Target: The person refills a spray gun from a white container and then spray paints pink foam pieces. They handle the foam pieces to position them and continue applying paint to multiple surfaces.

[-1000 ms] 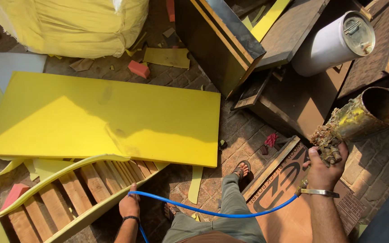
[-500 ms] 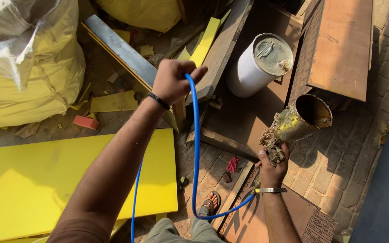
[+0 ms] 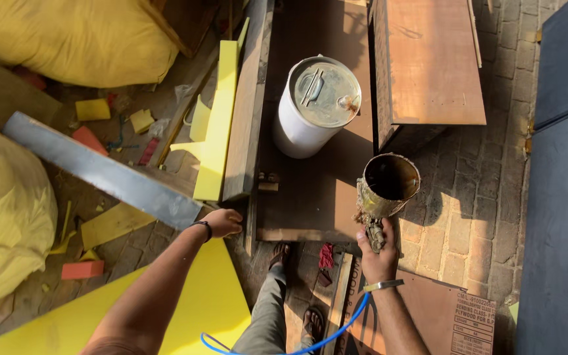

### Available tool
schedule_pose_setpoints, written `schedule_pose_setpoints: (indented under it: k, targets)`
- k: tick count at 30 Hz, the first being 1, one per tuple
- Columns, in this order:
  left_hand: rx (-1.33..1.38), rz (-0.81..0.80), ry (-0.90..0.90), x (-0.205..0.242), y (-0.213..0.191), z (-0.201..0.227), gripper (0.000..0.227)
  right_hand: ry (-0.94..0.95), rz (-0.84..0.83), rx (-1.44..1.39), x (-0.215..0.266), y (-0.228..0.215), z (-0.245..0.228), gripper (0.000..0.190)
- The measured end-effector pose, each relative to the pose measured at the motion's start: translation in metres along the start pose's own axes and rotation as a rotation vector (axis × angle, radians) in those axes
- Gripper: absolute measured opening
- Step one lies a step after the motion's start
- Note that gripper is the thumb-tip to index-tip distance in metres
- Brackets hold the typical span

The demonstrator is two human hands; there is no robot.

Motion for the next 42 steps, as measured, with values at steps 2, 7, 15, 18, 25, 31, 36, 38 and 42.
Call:
schedule_pose_setpoints:
  k: [2, 7, 15, 18, 25, 31, 36, 38, 42]
  targets:
    - [-0.129, 0.232, 0.151, -0.060, -0.050, 0.078, 0.050, 0.002, 0.029, 0.019, -0.023, 0.018, 0.000, 0.060]
    - [0.159, 0.347, 0.386, -0.179, -0.130, 0.251, 0.066, 0.147, 0.029, 0.046, -0.064, 0.055, 0.012, 0.063]
    - [0.024, 0.474, 0.242, -0.319, -0.180, 0.371, 0.071, 0.174, 0.075, -0.015, -0.090, 0.073, 0.022, 0.063]
    - [0.018, 0.484, 0.119, -0.346, -0.182, 0.369, 0.051, 0.311, 0.067, 0.034, -0.078, 0.070, 0.037, 0.060]
    - [0.402, 0.107, 0.028, -0.352, -0.115, 0.338, 0.027, 0.380, 0.075, 0.076, -0.049, 0.058, 0.036, 0.048]
    - [0.964, -0.079, 0.040, -0.263, -0.087, 0.283, 0.022, 0.411, 0.176, 0.034, -0.023, 0.022, 0.040, 0.058]
    - [0.864, 0.098, 0.153, -0.129, -0.157, 0.287, 0.020, 0.242, 0.242, -0.134, -0.008, -0.003, 0.041, 0.057]
    - [0.852, 0.115, 0.132, -0.061, -0.184, 0.285, 0.025, 0.289, 0.227, -0.186, -0.004, -0.009, 0.046, 0.055]
    - [0.980, 0.196, 0.026, 0.077, -0.227, 0.246, 0.034, 0.447, 0.197, -0.266, 0.021, -0.004, 0.051, 0.060]
Point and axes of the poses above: each hand's wrist, its own x-axis away from the middle knuckle, its own y-axis out of the palm, z = x × y, the point moved 8 cm from there along -x, towards the middle knuckle, and after that the axes turned 1 degree about -z, right-handed, at the moved point
